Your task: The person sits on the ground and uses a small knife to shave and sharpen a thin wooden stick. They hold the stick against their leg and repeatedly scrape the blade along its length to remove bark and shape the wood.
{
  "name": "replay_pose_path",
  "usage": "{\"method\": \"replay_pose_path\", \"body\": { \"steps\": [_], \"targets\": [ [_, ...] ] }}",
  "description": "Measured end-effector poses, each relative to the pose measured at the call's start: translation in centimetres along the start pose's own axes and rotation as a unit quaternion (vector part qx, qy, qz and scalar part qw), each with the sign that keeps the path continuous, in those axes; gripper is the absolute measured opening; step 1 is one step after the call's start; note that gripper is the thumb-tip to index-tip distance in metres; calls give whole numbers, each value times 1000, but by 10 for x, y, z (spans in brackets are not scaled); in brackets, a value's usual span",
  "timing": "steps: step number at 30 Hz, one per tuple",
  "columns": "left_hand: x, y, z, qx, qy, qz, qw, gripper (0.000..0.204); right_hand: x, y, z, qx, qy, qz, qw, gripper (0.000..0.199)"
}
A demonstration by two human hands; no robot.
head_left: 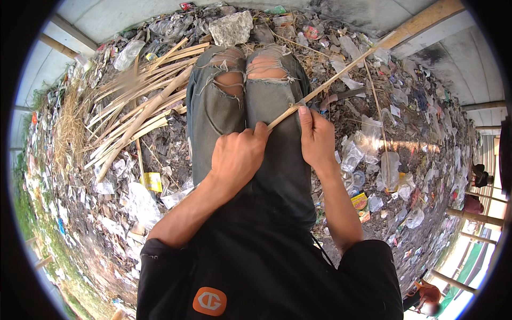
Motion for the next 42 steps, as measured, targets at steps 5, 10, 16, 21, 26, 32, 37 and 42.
{"method": "replay_pose_path", "body": {
  "steps": [5, 10, 16, 21, 26, 32, 37, 42],
  "targets": [
    [3, 0, 1, 10, 6, -18, 1000, 22, -2, -1, 3, 87, -35, 51, 994, 56],
    [3, 5, 3, 6, 4, -21, 1000, 21, -10, 2, 8, 220, -89, 132, 962, 55],
    [4, 4, 1, -3, 6, -20, 1000, 21, -24, 14, 8, 122, -72, 194, 971, 45],
    [-1, 4, -1, -27, -9, 17, 999, 20, 27, 19, 3, 0, 12, 102, 995, 32],
    [-2, 4, -2, -29, -13, 47, 998, 19, 32, 10, 6, -30, 43, 83, 995, 27],
    [-4, 5, -1, -42, -19, 39, 998, 17, 34, 7, 0, -56, 55, 37, 996, 23],
    [-3, 1, -2, -32, -12, 41, 999, 17, 50, 9, -4, -76, 83, 7, 994, 19],
    [-1, 0, -3, -31, -12, 46, 998, 17, 53, 3, -5, -66, 109, -23, 992, 19]
  ]
}}
Point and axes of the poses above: each hand's wrist, its own z-axis towards the middle knuckle, its own y-axis out of the back of the hand, x = y × z, the point moved 7 cm from there along z, towards the middle knuckle, and after that the axes turned 11 degrees about z, right-handed, at the moved point
